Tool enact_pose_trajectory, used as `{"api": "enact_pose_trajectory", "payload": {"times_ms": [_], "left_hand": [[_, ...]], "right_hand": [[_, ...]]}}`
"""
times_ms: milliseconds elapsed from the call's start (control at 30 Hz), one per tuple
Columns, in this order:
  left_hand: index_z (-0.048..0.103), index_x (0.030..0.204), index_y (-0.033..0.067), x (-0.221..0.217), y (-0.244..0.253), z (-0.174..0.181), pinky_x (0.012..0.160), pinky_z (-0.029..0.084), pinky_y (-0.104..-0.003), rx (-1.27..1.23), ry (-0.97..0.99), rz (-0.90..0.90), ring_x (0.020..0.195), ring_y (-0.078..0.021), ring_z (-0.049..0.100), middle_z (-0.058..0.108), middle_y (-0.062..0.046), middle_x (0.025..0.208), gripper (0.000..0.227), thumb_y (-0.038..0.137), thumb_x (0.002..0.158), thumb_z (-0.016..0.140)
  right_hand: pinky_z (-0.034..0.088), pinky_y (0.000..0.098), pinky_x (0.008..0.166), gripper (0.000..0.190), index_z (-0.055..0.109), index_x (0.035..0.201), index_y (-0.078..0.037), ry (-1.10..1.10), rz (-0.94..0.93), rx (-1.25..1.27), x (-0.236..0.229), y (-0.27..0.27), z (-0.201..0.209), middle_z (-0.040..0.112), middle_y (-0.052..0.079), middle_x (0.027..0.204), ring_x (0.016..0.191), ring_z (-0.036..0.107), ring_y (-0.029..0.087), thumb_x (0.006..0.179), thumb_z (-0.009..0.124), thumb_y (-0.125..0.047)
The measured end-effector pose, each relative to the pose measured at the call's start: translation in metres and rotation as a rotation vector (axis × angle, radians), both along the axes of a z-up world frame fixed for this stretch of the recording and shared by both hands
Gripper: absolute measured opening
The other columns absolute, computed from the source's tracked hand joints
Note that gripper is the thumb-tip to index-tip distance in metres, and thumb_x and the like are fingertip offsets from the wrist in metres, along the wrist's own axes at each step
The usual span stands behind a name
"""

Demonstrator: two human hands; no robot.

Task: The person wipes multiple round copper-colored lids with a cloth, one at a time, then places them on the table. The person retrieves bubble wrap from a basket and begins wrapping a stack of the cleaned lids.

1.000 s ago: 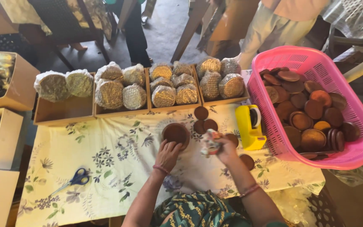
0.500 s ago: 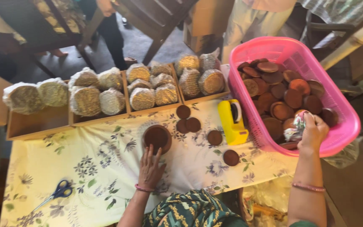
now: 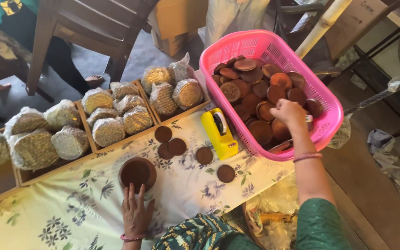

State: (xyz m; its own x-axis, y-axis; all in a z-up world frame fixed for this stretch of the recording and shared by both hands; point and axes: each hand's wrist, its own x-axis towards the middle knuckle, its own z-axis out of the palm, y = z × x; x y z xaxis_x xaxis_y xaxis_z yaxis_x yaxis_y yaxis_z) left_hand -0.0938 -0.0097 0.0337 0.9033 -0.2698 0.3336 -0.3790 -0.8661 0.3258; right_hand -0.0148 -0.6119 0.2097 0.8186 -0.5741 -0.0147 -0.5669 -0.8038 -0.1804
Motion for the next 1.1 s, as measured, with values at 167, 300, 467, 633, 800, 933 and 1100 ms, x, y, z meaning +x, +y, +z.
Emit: {"api": "enact_pose_trajectory", "payload": {"times_ms": [167, 300, 467, 633, 800, 933, 1100], "left_hand": [[0.047, 0.147, 0.0167, 0.0, 0.001, -0.004, 0.111, 0.04, -0.053, 0.004, -0.01, -0.001, 0.147, -0.0417, 0.036, 0.038, -0.021, 0.157, 0.075, 0.033, 0.08, 0.075], [0.047, 0.147, 0.0166, 0.002, 0.0, -0.005, 0.112, 0.041, -0.052, 0.006, -0.02, 0.006, 0.147, -0.042, 0.036, 0.039, -0.02, 0.156, 0.074, 0.034, 0.08, 0.074], [0.047, 0.147, 0.0161, 0.001, 0.001, -0.006, 0.111, 0.041, -0.052, 0.013, -0.006, 0.01, 0.147, -0.042, 0.036, 0.039, -0.02, 0.156, 0.074, 0.034, 0.081, 0.074], [0.047, 0.147, 0.0161, 0.003, -0.002, -0.002, 0.112, 0.041, -0.052, 0.005, -0.021, 0.01, 0.147, -0.042, 0.036, 0.039, -0.02, 0.155, 0.072, 0.033, 0.082, 0.073], [0.049, 0.146, 0.0163, 0.003, -0.002, -0.002, 0.112, 0.041, -0.051, -0.014, -0.023, 0.012, 0.147, -0.041, 0.036, 0.039, -0.02, 0.156, 0.071, 0.032, 0.081, 0.074], [0.049, 0.146, 0.0161, 0.002, -0.001, -0.003, 0.112, 0.042, -0.051, -0.017, -0.024, 0.019, 0.147, -0.0409, 0.036, 0.039, -0.019, 0.156, 0.07, 0.032, 0.081, 0.074], [0.05, 0.145, 0.0167, 0.002, -0.002, -0.003, 0.111, 0.042, -0.051, -0.011, -0.019, 0.014, 0.147, -0.0398, 0.036, 0.039, -0.018, 0.156, 0.07, 0.031, 0.082, 0.075]], "right_hand": [[0.056, 0.0459, 0.093, 0.046, 0.075, 0.111, -0.016, 0.28, 0.217, 0.096, 0.038, -0.025, -0.067, 0.075, 0.014, 0.11, 0.106, 0.07, 0.035, 0.076, 0.084, -0.043], [0.053, 0.0425, 0.1, 0.073, 0.064, 0.134, -0.016, 0.326, 0.53, 0.16, 0.05, -0.041, -0.117, 0.072, 0.014, 0.123, 0.116, 0.067, 0.033, 0.066, 0.09, -0.024], [0.059, 0.0435, 0.088, 0.082, 0.061, 0.135, -0.013, 0.454, 0.483, 0.232, 0.036, -0.007, -0.075, 0.073, 0.014, 0.118, 0.107, 0.072, 0.032, 0.06, 0.091, -0.015], [0.061, 0.042, 0.077, 0.068, 0.069, 0.126, -0.008, 0.687, 0.346, 0.085, 0.03, -0.006, -0.049, 0.079, 0.013, 0.107, 0.094, 0.076, 0.029, 0.062, 0.092, -0.019], [0.064, 0.0438, 0.071, 0.066, 0.066, 0.121, -0.009, 0.832, 0.408, 0.164, 0.008, 0.01, -0.046, 0.079, 0.013, 0.102, 0.083, 0.077, 0.027, 0.064, 0.093, -0.026], [0.058, 0.0397, 0.076, 0.056, 0.074, 0.112, -0.01, 0.757, 0.493, 0.042, -0.012, 0.023, -0.023, 0.082, 0.012, 0.097, 0.086, 0.077, 0.024, 0.065, 0.091, -0.033], [0.055, 0.0454, 0.077, 0.048, 0.068, 0.115, -0.011, -0.457, 0.322, 0.016, -0.069, 0.112, 0.065, 0.071, 0.013, 0.096, 0.086, 0.07, 0.033, 0.078, 0.088, -0.034]]}}
